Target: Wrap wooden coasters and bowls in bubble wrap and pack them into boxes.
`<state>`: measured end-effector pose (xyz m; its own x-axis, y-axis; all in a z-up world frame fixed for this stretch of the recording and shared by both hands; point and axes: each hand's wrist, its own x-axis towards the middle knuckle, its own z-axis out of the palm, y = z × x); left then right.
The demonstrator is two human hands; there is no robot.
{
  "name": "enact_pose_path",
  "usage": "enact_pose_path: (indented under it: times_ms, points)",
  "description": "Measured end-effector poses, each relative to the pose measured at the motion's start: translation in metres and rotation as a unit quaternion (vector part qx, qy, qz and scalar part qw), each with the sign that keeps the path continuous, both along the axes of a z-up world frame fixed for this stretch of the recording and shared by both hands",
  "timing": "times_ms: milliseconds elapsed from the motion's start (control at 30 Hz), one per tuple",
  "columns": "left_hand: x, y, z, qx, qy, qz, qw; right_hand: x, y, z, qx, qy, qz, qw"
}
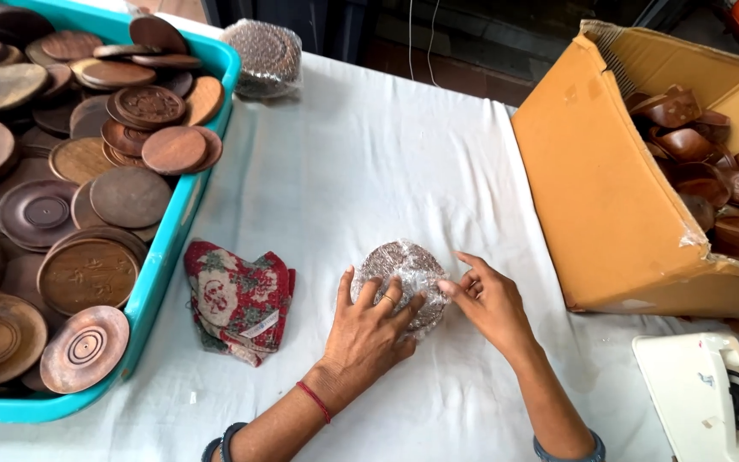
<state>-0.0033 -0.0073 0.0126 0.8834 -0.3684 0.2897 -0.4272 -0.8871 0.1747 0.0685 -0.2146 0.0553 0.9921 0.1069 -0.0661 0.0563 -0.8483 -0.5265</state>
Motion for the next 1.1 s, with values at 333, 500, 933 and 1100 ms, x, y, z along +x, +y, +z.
enact_pose_path:
  times_ms: [333, 500, 933, 1100]
  points:
    - [0.001, 0.008, 0.005, -0.048, -0.018, 0.006, 0.999, -0.020, 0.001, -0.022, 0.167, -0.162, 0.210, 0.950]
    - [0.004, 0.029, 0.026, -0.125, 0.101, 0.004, 0.987, -0.020, 0.018, 0.017, 0.101, -0.013, 0.155, 0.983]
    - [-0.021, 0.088, 0.037, -0.227, 0.150, 0.074, 0.960, -0.018, 0.022, 0.025, -0.077, -0.035, 0.210, 0.974]
    - [-0.063, 0.069, -0.012, -0.090, 0.064, 0.065, 0.992, -0.015, 0.022, 0.020, -0.071, -0.006, 0.200, 0.977]
